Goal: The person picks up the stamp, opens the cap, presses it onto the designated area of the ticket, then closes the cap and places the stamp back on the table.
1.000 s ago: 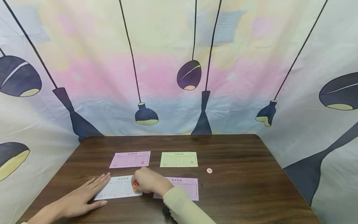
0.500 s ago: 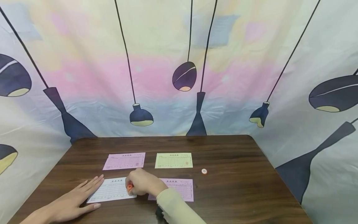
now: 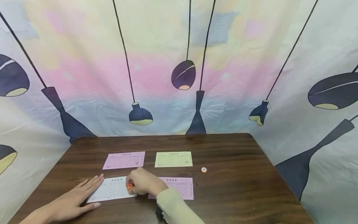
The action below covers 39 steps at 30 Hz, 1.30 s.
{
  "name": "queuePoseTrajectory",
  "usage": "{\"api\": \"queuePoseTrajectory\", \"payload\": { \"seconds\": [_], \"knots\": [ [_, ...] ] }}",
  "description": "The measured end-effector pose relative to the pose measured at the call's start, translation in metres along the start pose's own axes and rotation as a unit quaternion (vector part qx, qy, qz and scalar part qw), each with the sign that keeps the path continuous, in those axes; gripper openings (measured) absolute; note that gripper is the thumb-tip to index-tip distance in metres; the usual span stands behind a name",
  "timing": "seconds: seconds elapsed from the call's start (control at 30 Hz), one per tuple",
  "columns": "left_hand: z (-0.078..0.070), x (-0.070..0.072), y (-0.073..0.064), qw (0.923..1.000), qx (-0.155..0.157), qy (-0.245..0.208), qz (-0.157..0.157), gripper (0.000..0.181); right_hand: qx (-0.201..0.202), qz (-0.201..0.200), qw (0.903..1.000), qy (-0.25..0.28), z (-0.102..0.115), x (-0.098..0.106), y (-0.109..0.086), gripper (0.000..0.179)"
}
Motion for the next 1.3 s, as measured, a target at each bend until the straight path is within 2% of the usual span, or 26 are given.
{"api": "queuePoseTrajectory", "payload": {
  "seconds": [0.37,0.63,0.9,1.07,1.3],
  "knots": [
    [0.000,-0.003,0.000,0.9997,0.008,-0.012,0.018,0.087,-0.003,-0.026,0.9992,0.030,-0.001,-0.001,-0.005,0.013],
    [-0.001,-0.003,0.001,0.9994,0.010,-0.020,0.027,0.088,-0.009,-0.028,0.9989,0.035,0.000,0.000,-0.006,0.016],
    [-0.002,0.003,0.000,1.0000,-0.007,0.004,-0.003,0.086,-0.007,-0.032,0.9991,0.026,0.000,0.000,-0.006,0.018],
    [-0.003,0.002,-0.001,0.9999,-0.004,-0.003,0.010,0.086,-0.014,-0.037,0.9975,0.059,-0.003,-0.003,-0.008,0.014],
    [-0.004,0.003,-0.002,1.0000,0.000,0.002,-0.004,0.086,-0.015,-0.038,0.9967,0.070,-0.004,-0.004,-0.010,0.013]
  ]
}}
Point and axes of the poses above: each hand's wrist, its own y-axis towards the middle knuckle, its own x-axis out of the back of the hand, z = x × y, the point moved 8 cm from there along y, towards the middle knuckle, and after that the axes turned 12 degrees about x, right-handed, at the moved point
